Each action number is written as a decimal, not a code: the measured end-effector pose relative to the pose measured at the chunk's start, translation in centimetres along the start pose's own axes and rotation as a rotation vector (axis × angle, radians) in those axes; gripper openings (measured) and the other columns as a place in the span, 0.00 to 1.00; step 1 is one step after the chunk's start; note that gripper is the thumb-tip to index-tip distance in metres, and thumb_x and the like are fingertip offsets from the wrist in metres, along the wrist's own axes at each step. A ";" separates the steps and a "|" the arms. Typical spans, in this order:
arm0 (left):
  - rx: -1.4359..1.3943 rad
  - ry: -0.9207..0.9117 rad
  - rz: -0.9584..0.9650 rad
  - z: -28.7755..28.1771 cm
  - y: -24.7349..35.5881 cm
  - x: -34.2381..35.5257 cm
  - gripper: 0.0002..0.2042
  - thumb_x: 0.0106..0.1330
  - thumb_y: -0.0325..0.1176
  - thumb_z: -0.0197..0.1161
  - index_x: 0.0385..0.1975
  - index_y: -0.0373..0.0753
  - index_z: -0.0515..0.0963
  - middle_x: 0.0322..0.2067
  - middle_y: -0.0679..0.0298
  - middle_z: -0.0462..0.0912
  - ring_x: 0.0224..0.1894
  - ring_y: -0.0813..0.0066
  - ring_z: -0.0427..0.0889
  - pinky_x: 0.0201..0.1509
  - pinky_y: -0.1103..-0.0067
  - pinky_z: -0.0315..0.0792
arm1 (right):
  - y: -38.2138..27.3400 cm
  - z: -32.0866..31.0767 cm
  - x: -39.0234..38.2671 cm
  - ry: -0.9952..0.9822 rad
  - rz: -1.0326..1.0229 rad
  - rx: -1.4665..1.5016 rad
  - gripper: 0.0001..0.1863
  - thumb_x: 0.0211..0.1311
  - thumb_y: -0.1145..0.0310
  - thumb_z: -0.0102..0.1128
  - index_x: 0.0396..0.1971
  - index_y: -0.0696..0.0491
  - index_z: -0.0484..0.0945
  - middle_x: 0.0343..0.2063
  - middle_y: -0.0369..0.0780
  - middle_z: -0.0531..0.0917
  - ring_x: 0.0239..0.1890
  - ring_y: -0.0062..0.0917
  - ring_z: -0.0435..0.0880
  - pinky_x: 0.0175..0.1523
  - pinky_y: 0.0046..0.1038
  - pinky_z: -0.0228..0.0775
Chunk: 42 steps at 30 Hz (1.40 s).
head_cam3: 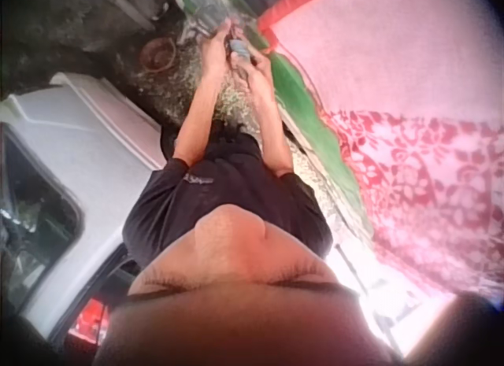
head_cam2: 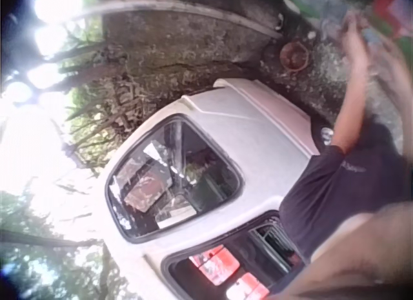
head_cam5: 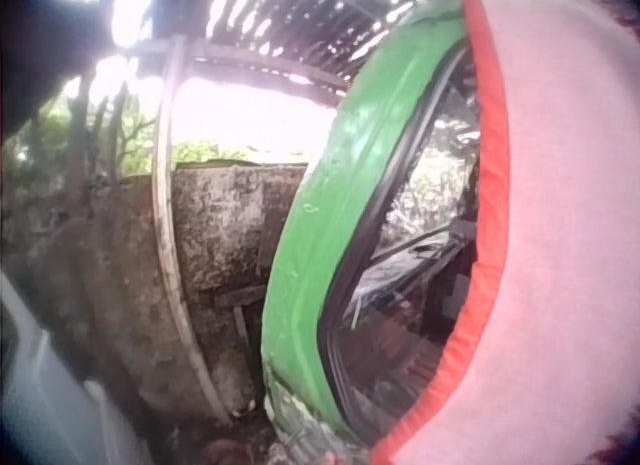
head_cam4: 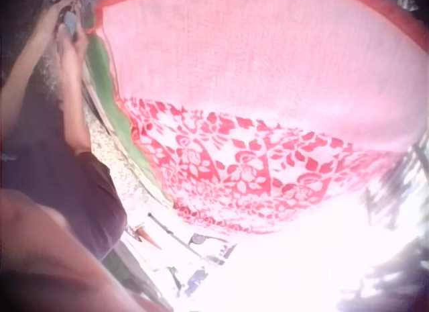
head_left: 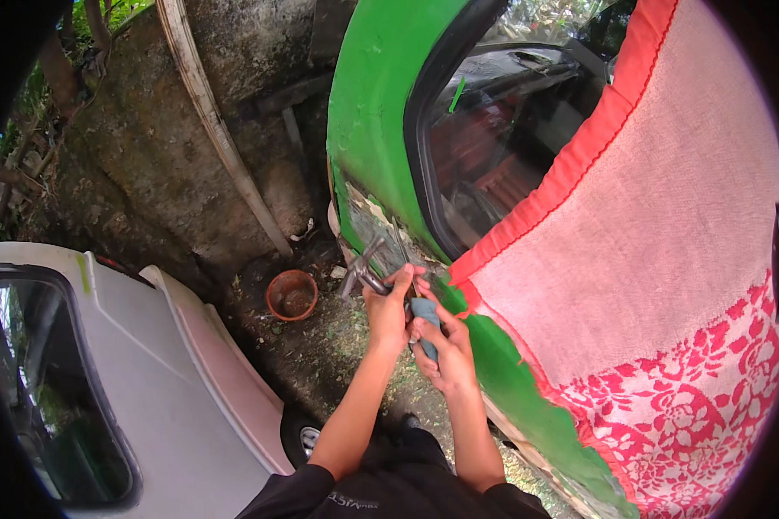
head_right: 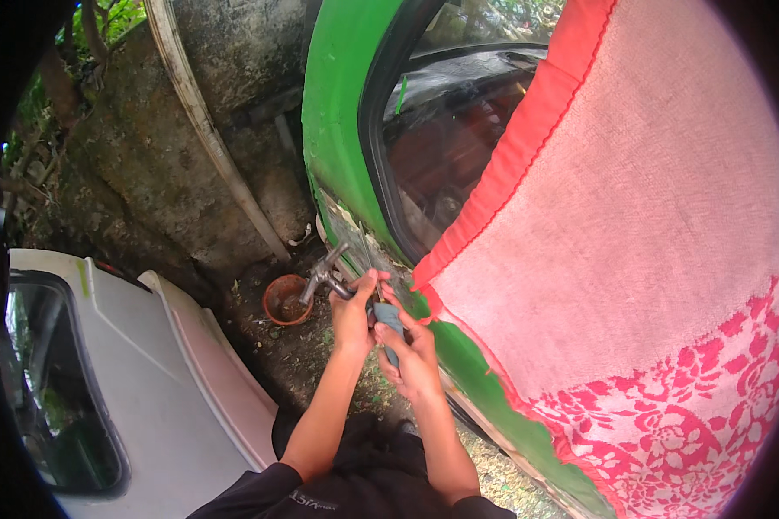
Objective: The person uses a chisel to scrape and remove old paint and filler from a damaged area on the side of a green car. They then ignite a blowtorch and apply heat to the same area while continuing to scrape with the chisel.
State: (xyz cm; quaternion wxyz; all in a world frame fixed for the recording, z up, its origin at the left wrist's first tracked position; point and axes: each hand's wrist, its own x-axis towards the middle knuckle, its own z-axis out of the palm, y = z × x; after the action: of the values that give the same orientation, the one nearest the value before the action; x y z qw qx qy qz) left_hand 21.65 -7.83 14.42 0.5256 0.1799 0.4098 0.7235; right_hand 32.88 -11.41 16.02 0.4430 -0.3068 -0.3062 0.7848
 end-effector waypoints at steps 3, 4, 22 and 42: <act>0.004 0.010 -0.019 -0.2 0.2 -0.5 0.11 0.69 0.34 0.63 0.35 0.29 0.82 0.27 0.60 0.83 0.25 0.78 0.79 0.27 0.81 0.75 | 0.5 0.7 -0.4 0.031 -0.042 -0.120 0.30 0.68 0.77 0.54 0.69 0.52 0.61 0.29 0.36 0.73 0.10 0.12 0.61 0.13 0.17 0.47; 0.001 0.009 -0.037 -0.3 -0.6 -1.2 0.11 0.69 0.34 0.64 0.35 0.29 0.82 0.26 0.61 0.82 0.24 0.78 0.79 0.27 0.82 0.75 | 1.1 0.1 -1.1 0.042 -0.047 -0.090 0.30 0.68 0.77 0.54 0.69 0.52 0.61 0.28 0.36 0.73 0.10 0.12 0.61 0.13 0.17 0.47; 0.048 0.029 -0.013 -1.0 0.9 1.6 0.11 0.69 0.32 0.62 0.34 0.28 0.81 0.27 0.59 0.83 0.26 0.76 0.81 0.29 0.79 0.77 | 0.4 1.9 1.3 0.023 -0.027 -0.112 0.31 0.68 0.74 0.56 0.70 0.49 0.61 0.27 0.33 0.73 0.10 0.11 0.61 0.13 0.17 0.47; 0.016 -0.042 -0.033 -1.0 -1.1 -0.7 0.11 0.69 0.32 0.63 0.33 0.28 0.81 0.25 0.61 0.82 0.25 0.76 0.81 0.29 0.80 0.76 | 1.7 -0.4 -1.6 0.048 -0.070 -0.097 0.32 0.67 0.80 0.55 0.70 0.50 0.62 0.37 0.36 0.78 0.11 0.11 0.62 0.13 0.17 0.50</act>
State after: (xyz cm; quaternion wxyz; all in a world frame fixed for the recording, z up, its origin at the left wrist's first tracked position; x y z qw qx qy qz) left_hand 21.88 -8.80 13.07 0.5447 0.1926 0.4073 0.7073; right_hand 33.01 -13.48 14.87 0.4618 -0.3357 -0.3436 0.7456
